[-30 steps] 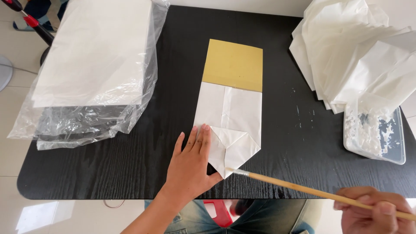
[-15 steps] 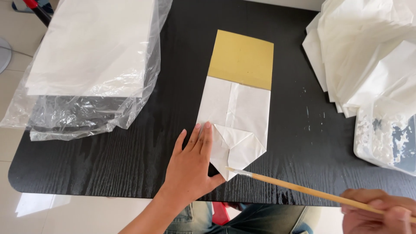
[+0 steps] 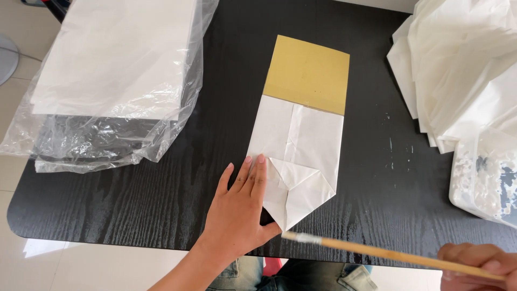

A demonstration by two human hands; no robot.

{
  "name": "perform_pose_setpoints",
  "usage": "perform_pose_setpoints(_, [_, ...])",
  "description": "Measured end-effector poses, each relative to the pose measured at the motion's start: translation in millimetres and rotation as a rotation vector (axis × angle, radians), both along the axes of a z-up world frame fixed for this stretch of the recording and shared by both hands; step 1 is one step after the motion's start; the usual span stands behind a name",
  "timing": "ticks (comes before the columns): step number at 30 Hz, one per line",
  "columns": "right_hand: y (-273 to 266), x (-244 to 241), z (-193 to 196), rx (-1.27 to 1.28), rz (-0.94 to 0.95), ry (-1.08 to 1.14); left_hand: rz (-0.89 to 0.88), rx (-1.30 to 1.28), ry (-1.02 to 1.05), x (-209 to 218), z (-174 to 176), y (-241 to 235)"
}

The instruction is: The person is folding a white paper bag and applying glue to the bottom flap using a brush to assemble it.

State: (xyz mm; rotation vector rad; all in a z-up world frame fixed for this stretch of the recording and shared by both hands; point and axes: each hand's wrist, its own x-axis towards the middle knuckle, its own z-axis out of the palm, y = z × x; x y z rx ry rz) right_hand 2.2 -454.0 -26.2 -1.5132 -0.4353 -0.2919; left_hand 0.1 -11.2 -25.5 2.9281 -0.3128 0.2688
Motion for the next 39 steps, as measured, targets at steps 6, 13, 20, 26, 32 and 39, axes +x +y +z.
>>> perform_pose_setpoints(6, [75,-1,44,-0.094,-0.238,0.182,0.008,0.001,0.024,1,3,0])
perform_pose_setpoints(13, [40,0,28,-0.091,-0.105,0.144,0.016,0.051,-0.022,-1,2,-1])
perform_pose_setpoints(20, [59,7,28,-0.112,-0.202,0.083,0.018,0.026,-0.002,1,4,-1])
perform_pose_setpoints(26, [61,-4,37,-0.11,-0.157,0.123,0.017,0.04,0.014,0,3,-1])
perform_pose_setpoints(32, [20,-3,0,-0.054,-0.115,0.065,0.016,0.035,0.002,0,3,-2])
perform_pose_setpoints(39, [64,-8,36,-0.133,-0.228,0.12,0.008,0.065,0.01,0,3,-2])
